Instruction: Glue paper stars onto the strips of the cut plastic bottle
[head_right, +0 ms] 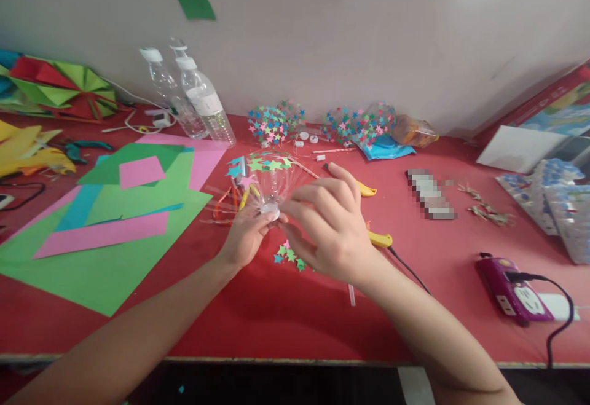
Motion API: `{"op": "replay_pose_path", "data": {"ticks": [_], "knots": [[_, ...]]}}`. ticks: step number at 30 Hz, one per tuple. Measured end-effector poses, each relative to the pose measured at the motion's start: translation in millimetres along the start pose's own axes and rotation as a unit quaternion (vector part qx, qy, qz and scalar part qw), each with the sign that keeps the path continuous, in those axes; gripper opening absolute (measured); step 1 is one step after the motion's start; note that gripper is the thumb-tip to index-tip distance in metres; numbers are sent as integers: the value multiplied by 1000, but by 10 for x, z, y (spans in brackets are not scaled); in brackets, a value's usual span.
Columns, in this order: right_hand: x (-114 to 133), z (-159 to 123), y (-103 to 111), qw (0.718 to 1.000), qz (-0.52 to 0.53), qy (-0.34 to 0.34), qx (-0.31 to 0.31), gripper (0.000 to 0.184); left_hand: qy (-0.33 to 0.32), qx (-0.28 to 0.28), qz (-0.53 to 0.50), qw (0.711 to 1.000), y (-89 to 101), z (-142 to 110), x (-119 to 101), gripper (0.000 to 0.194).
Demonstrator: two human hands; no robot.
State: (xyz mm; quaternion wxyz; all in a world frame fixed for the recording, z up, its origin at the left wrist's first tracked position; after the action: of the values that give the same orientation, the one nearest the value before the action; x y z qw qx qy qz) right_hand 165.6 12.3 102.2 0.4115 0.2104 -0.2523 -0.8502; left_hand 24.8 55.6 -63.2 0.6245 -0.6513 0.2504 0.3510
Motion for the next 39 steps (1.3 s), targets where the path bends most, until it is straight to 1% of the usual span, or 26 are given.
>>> {"op": "replay_pose_path", "data": {"ticks": [2, 4, 7, 10, 12, 14, 18, 21, 27, 31, 35, 39], "knots": [[80, -30, -8, 1000, -15, 9, -9, 16, -8, 11, -6, 1000, -7, -2, 3, 20], [115, -65, -88, 1000, -29, 3, 7, 11, -10, 19, -5, 1000, -20, -7, 9, 20], [89, -127, -247, 998, -41, -32, 32, 11, 1, 24, -8, 1000, -43, -17, 32, 19], [45, -186, -365, 996, -37, -69, 40, 10, 8, 11, -20, 1000, -47, -32, 44, 26], [39, -211, -401, 996, -31, -80, 36, 6, 12, 1, -23, 1000, -50, -48, 49, 31], [44, -220, -408, 996, -28, -81, 27, 3, 21, -2, -21, 1000, -67, -67, 63, 35], [54, -211, -370, 996, -42, -74, 2, 7, 44, 22, -13, 999, -111, -97, 120, 33], [89, -206, -328, 996, -66, -53, -20, 10, 53, 41, -15, 998, -116, -104, 167, 32], [138, -217, -305, 994, -99, -30, -30, 16, 71, 56, -20, 996, -128, -113, 228, 36], [123, -202, -315, 996, -84, -36, -11, 10, 58, 37, -16, 998, -99, -101, 183, 39], [90, -179, -359, 996, -63, -50, 37, 2, 40, 28, -17, 999, -87, -71, 127, 35], [88, -160, -362, 996, -52, -52, 55, 4, 24, 22, -19, 999, -84, -51, 71, 30]]}}
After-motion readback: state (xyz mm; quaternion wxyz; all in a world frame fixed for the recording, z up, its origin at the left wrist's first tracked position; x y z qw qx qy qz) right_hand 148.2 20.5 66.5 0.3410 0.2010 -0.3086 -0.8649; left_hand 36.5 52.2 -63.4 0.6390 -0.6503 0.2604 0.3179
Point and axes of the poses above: each hand's wrist, its own z-axis towards the middle knuckle, its own y-axis out of the back of the hand, x = y × z, the point moved 9 cm from there along z, towards the middle knuckle, and after that the axes turned 13 degrees about -z, right-handed, at the moved point
